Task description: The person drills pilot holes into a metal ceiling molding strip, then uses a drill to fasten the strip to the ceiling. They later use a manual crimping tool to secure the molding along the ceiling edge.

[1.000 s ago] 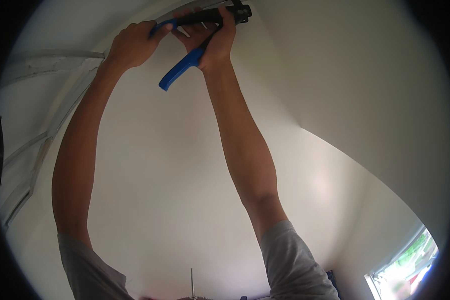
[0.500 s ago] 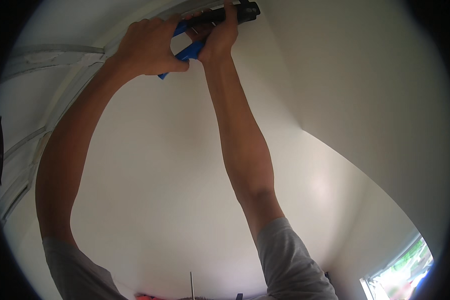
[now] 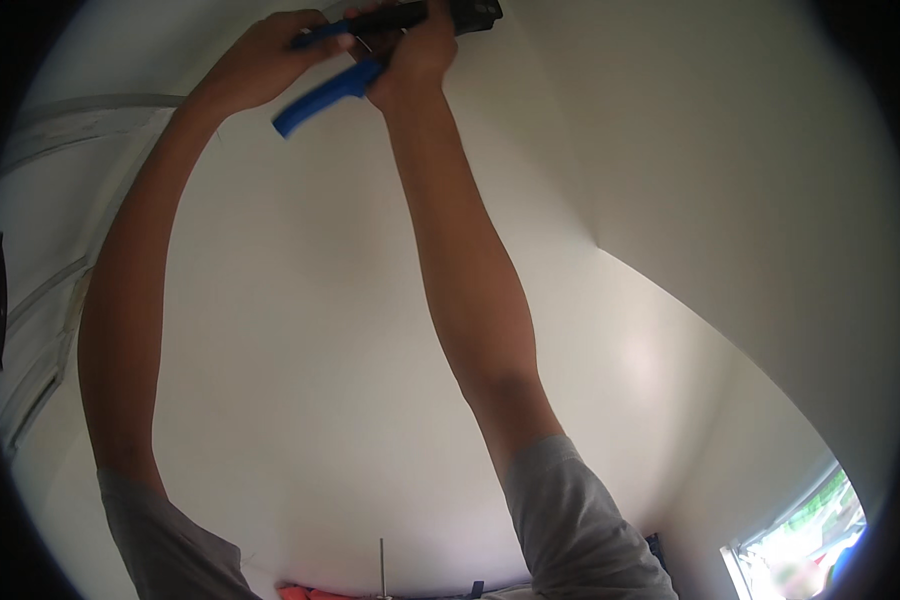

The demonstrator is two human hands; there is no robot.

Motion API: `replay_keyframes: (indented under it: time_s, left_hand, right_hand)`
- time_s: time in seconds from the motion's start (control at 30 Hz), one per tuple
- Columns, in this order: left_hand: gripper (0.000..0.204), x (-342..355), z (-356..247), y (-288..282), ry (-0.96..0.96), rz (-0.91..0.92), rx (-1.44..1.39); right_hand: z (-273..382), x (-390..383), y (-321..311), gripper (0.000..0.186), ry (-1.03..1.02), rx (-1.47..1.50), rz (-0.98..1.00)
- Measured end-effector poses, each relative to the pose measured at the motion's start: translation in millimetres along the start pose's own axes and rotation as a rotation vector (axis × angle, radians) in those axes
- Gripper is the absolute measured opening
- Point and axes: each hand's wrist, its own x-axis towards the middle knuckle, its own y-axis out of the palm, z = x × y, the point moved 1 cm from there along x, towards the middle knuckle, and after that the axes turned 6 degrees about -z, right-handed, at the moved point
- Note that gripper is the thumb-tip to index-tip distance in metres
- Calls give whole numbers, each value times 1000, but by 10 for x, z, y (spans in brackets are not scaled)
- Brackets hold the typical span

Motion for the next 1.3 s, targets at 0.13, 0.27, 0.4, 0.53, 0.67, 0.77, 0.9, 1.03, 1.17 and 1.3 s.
replay_keyframes:
  time_s: [0.13, 0.27, 0.4, 0.53, 0.67, 0.77, 0.9, 1.03, 1.17, 1.3]
  left_hand:
    - [51, 190, 206, -244, -13, -82, 198]
    - [48, 139, 367, -369, 23, -173, 304]
    - [65, 47, 453, -443, 102, -180, 349]
    - [79, 61, 488, -532, -67, 85, 265]
    - [126, -45, 373, -586, 149, -65, 365]
    - [135, -177, 255, -530, 181, -97, 529]
    - [116, -47, 114, -360, 116, 102, 499]
    - [93, 133, 138, -386, 199, 145, 356]
    - [83, 279, 199, -440, 296, 25, 248]
    - [80, 383, 272, -322, 186, 111, 114]
  right_hand:
    - [221, -428, -85, 90, 128, 15, 248]
    - [152, -572, 117, 103, 203, -119, 302]
    - [5, -559, 531, 98, 73, -133, 254]
    - [-54, -546, 807, 76, 11, 42, 235]
    - [-86, -373, 906, 62, 9, 2, 196]
    - [-135, -267, 791, 58, 25, 86, 167]
    - [-80, -131, 498, 54, -40, -25, 161]
    - [-55, 46, 483, 57, -77, -95, -28]
    - [-119, 194, 600, 40, -100, -5, -179]
    - [-101, 254, 538, 34, -58, 37, -250]
